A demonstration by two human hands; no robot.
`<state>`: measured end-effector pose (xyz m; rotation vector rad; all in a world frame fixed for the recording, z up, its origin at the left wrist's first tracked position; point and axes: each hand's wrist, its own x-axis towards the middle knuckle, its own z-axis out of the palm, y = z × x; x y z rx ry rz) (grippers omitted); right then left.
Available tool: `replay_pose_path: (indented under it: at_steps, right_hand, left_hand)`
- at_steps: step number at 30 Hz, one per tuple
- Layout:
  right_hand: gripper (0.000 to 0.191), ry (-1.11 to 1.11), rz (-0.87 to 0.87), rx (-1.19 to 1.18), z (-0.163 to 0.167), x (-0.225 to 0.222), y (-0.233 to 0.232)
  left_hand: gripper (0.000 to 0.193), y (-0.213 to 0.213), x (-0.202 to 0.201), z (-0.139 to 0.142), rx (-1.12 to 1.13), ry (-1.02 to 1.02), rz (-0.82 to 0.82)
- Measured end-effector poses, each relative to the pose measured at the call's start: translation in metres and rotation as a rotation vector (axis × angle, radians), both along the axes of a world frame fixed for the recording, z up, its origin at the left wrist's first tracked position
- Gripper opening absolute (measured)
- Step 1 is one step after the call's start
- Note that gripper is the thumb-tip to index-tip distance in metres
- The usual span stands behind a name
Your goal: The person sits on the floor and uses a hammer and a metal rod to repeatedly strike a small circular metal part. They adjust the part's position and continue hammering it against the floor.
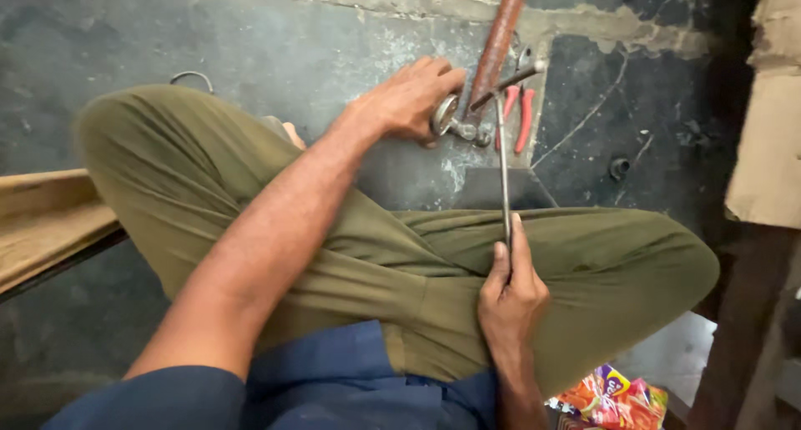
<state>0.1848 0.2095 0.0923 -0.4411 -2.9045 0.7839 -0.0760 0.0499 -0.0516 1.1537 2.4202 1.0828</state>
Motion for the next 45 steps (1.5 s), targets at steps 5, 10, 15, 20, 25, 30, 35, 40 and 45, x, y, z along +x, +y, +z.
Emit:
replay_pose_path:
  at_steps: [5, 10, 15, 20, 25, 30, 35, 40, 45]
  right_hand:
    - [0.044, -0.074, 0.055, 0.086, -0.005, -0.012, -0.001]
    - [0.044, 0.021, 0.084, 0.064, 0.010, -0.008, 0.001]
    - [0.041, 0.171, -0.053, 0.046, 0.025, 0.002, -0.006]
    - [0.044, -0.068, 0.054, 0.139, 0.009, -0.008, -0.017]
    - [0.043, 0.081, -0.198, -0.014, 0.023, 0.008, -0.015]
    - [0.049, 0.132, -0.010, 0.069, 0.008, -0.001, -0.019]
    - [0.041, 0.093, -0.001, 0.015, 0.001, 0.000, -0.017]
    - [0.040, 0.110, -0.140, -0.025, 0.007, 0.011, -0.019]
    - [0.042, -0.045, -0.004, 0.114, -0.008, -0.004, -0.023]
  left_hand:
    - [0.067, -0.005, 0.010, 0.009, 0.012, -0.032, 0.036]
    - [0.055, 0.002, 0.003, -0.003, 0.010, 0.049, -0.005]
    - [0.043, 0.008, -0.007, -0.008, -0.031, 0.001, -0.069]
    - [0.047, 0.007, -0.016, -0.001, 0.041, -0.023, -0.137]
    - [0.046, 0.007, -0.014, -0.005, 0.061, 0.044, -0.133]
    - [0.043, 0.007, -0.015, -0.005, 0.027, 0.035, -0.125]
    - [0.047, 0.005, -0.015, -0.005, 0.025, 0.024, -0.138]
    - [0.047, 0.003, -0.011, -0.008, 0.018, 0.006, -0.141]
    - [0.045, 0.005, -0.017, -0.006, -0.042, -0.035, -0.145]
